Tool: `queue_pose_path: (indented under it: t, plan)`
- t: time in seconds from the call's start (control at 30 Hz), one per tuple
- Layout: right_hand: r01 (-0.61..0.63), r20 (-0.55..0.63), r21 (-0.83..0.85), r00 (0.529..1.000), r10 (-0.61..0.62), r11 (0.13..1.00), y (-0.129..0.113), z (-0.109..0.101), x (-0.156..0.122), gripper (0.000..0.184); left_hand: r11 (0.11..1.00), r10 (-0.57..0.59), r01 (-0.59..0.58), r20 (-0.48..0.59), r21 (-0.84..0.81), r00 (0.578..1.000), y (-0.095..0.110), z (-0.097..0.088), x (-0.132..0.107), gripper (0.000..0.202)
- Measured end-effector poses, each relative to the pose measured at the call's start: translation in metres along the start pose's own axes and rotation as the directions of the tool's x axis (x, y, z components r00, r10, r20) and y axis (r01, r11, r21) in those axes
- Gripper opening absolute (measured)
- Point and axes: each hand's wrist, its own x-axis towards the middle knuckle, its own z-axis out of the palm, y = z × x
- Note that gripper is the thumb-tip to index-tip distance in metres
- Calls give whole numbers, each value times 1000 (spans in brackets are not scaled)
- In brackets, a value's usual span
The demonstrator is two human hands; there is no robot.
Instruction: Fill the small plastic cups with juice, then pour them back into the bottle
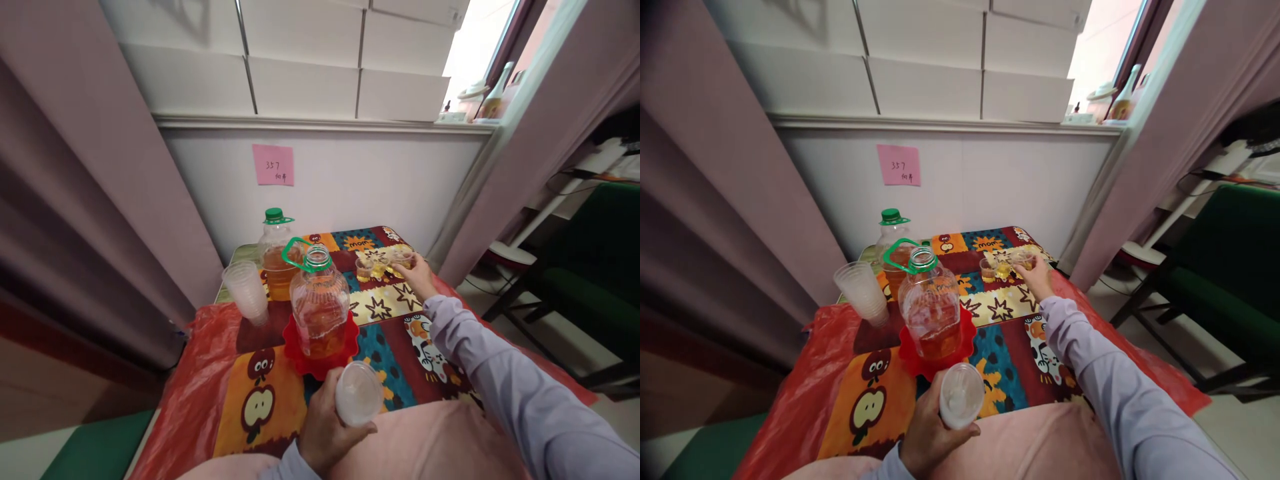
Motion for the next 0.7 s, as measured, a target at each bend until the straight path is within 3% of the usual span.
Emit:
queue_pose_path:
  t: [0.23, 0.7]
  plan:
    - [68, 153, -222, 988, -34, 973, -30, 10, 15, 54, 1000, 11, -11, 11, -13, 1000, -2, 0, 0, 81]
    - [210, 321, -534, 947, -33, 819, -51, 19, 16, 55, 999, -42, 44, 61, -25, 997, -2, -1, -1, 81]
